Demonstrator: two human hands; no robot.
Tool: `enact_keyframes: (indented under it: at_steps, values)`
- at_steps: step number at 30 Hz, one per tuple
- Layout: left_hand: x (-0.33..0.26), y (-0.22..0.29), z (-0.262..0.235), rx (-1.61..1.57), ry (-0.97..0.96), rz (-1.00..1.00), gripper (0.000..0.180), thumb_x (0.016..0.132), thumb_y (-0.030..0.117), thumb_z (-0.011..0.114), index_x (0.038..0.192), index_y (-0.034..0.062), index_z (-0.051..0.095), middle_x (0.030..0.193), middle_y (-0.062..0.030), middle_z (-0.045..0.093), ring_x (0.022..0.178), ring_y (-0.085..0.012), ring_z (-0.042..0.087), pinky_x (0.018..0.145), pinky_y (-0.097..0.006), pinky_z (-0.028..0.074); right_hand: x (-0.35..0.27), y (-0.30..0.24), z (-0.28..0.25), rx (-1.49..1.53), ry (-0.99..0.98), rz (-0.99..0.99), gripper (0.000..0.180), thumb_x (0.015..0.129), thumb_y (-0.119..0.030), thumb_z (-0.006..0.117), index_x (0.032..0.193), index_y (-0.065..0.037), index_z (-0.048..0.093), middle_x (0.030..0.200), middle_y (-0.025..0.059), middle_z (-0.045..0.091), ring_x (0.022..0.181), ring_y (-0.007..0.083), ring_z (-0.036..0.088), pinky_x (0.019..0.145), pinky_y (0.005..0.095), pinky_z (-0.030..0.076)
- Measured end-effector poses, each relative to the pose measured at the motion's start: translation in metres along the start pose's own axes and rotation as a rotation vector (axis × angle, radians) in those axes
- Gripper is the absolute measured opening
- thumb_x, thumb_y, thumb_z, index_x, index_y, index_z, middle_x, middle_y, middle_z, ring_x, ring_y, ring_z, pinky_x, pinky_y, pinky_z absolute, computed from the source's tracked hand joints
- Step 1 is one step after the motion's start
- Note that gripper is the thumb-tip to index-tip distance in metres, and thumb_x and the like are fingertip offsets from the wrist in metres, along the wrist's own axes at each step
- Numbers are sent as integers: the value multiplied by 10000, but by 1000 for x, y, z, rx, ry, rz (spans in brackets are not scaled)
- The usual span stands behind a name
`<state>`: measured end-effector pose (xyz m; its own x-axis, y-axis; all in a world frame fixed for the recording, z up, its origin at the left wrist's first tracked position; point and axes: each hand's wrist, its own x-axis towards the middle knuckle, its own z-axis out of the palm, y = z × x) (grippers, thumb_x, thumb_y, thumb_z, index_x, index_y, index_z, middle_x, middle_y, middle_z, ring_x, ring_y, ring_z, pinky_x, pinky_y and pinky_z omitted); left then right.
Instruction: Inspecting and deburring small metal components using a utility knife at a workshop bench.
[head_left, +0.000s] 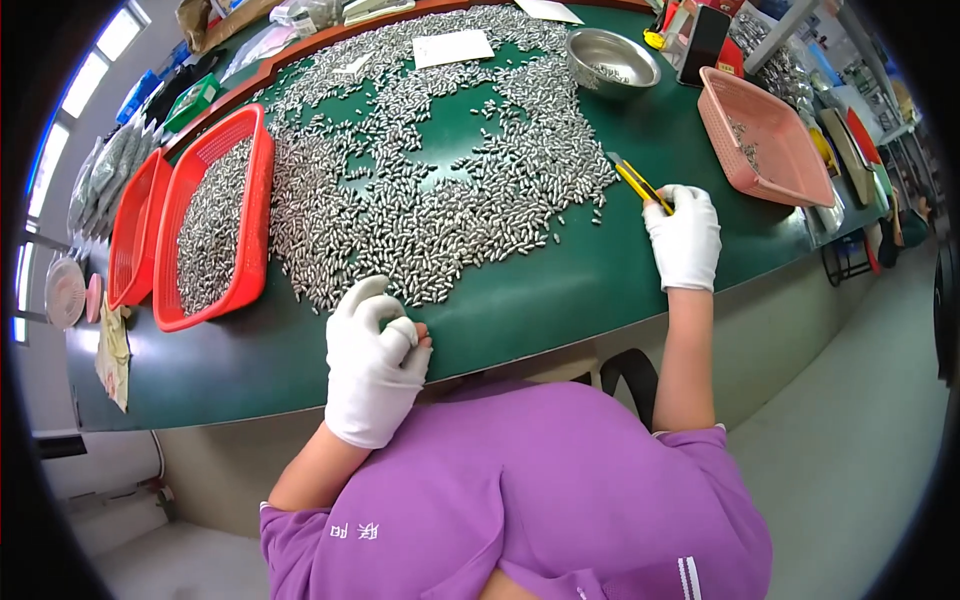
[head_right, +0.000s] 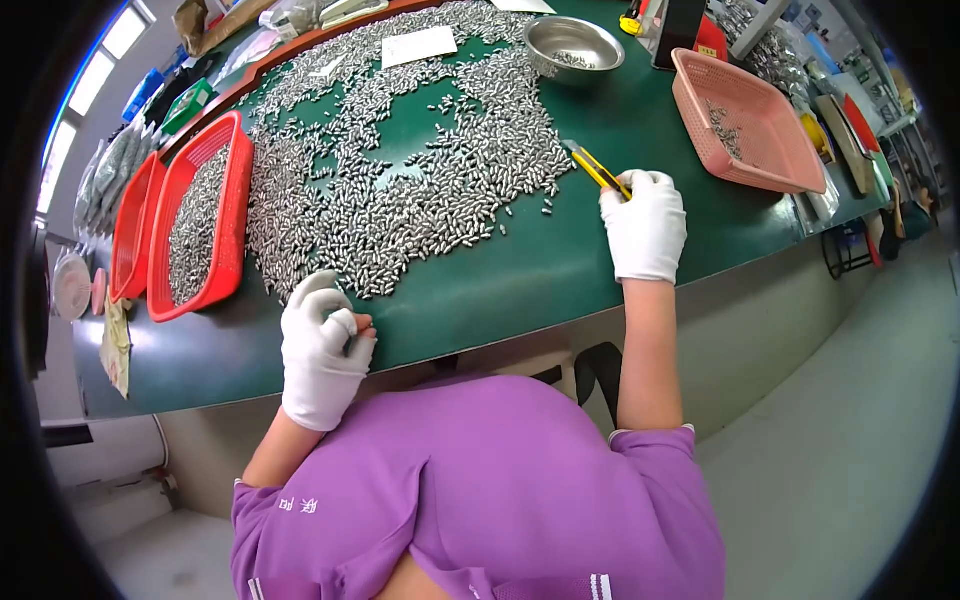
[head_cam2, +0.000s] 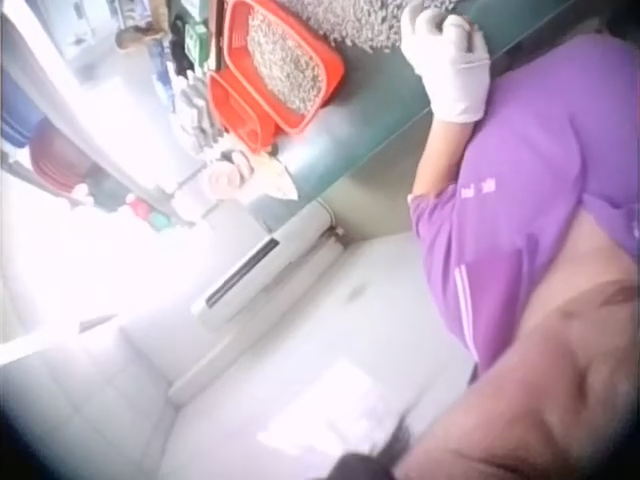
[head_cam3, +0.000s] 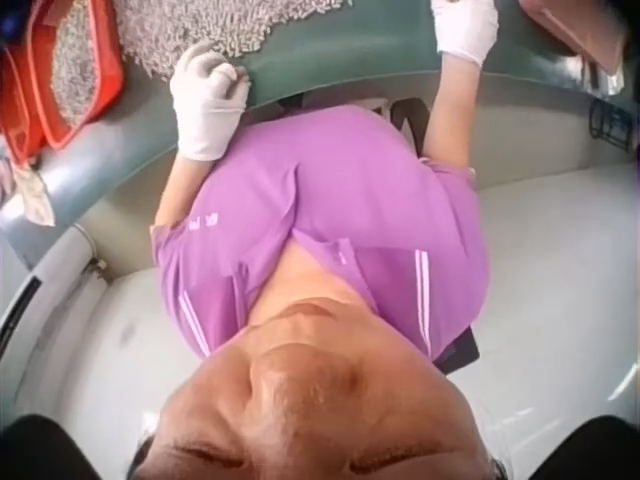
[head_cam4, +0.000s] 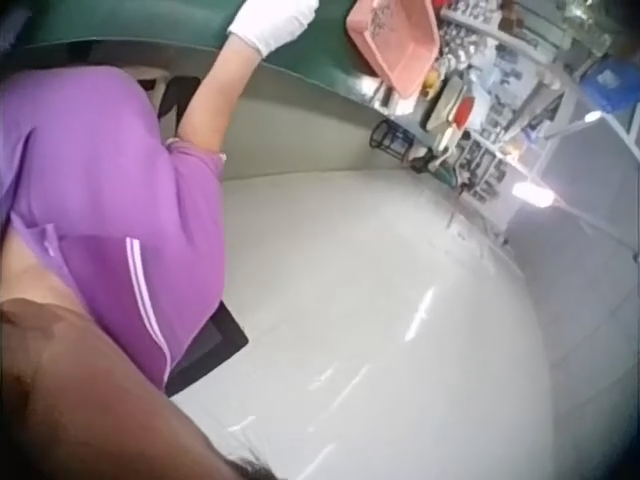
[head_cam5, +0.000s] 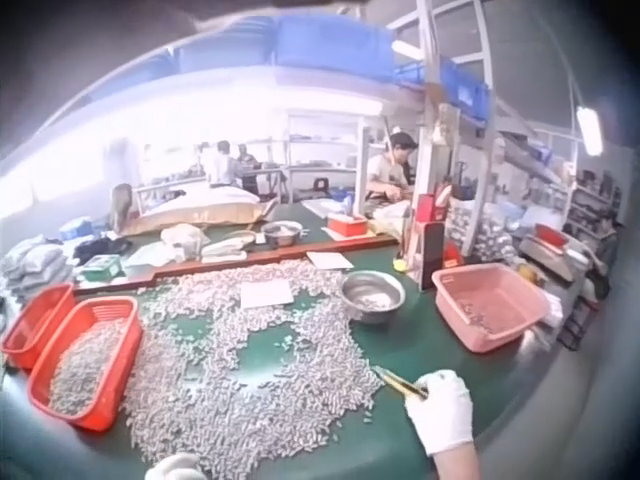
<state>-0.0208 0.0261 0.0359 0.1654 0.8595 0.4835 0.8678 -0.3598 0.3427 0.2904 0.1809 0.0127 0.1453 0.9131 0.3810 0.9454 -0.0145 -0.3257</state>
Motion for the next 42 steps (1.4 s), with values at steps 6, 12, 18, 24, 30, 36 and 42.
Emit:
enact_keyframes:
  at_steps: [6,12,18,24,30,36,42]
  values:
    - [-9,0,6,-4,-64,-95,204,600,-5,748,717,37,587,897,-118,583,1023,-365,567,804,-441,470,-27,-11,-15,612,-45,138,227,851,-124,685,982,1,549,879,85,631,718,147,625,678,295,512]
    - [-14,3,2,-11,-65,-132,187,642,-20,733,750,40,593,907,-107,577,1058,-356,552,863,-432,459,-115,-53,-57,799,-506,-174,279,802,-55,710,1030,-58,550,856,94,667,727,185,674,689,298,535]
    - [-13,0,5,-9,-59,-113,172,655,-33,710,753,45,593,905,-103,576,1064,-349,555,872,-426,454,-129,-69,-58,444,-561,-587,510,759,-79,671,1259,-161,615,698,104,655,539,256,619,529,349,521]
    - [-16,-1,9,-23,-37,-92,175,639,-32,719,734,40,591,882,-107,581,1034,-352,570,840,-427,467,-138,-83,-53,325,-530,-695,499,781,-102,642,1268,-212,616,570,59,581,465,218,569,458,332,483]
    - [-19,0,11,-38,8,-111,176,614,-28,737,700,27,594,850,-114,588,1000,-356,581,811,-429,481,-144,-92,-51,312,-525,-726,489,812,-124,614,1288,-236,599,542,52,562,438,213,551,433,332,469]
    - [-19,0,11,-34,12,-104,180,612,-30,738,696,26,589,847,-114,587,1004,-359,582,810,-430,482,-147,-93,-50,309,-518,-699,487,817,-124,607,1290,-240,598,537,52,556,439,213,553,430,338,468]
    - [-18,1,12,-30,3,-105,187,612,-37,736,699,26,583,845,-114,586,1012,-368,583,816,-436,482,-145,-94,-49,288,-528,-716,491,817,-120,600,1291,-245,597,557,50,567,452,215,559,435,337,474]
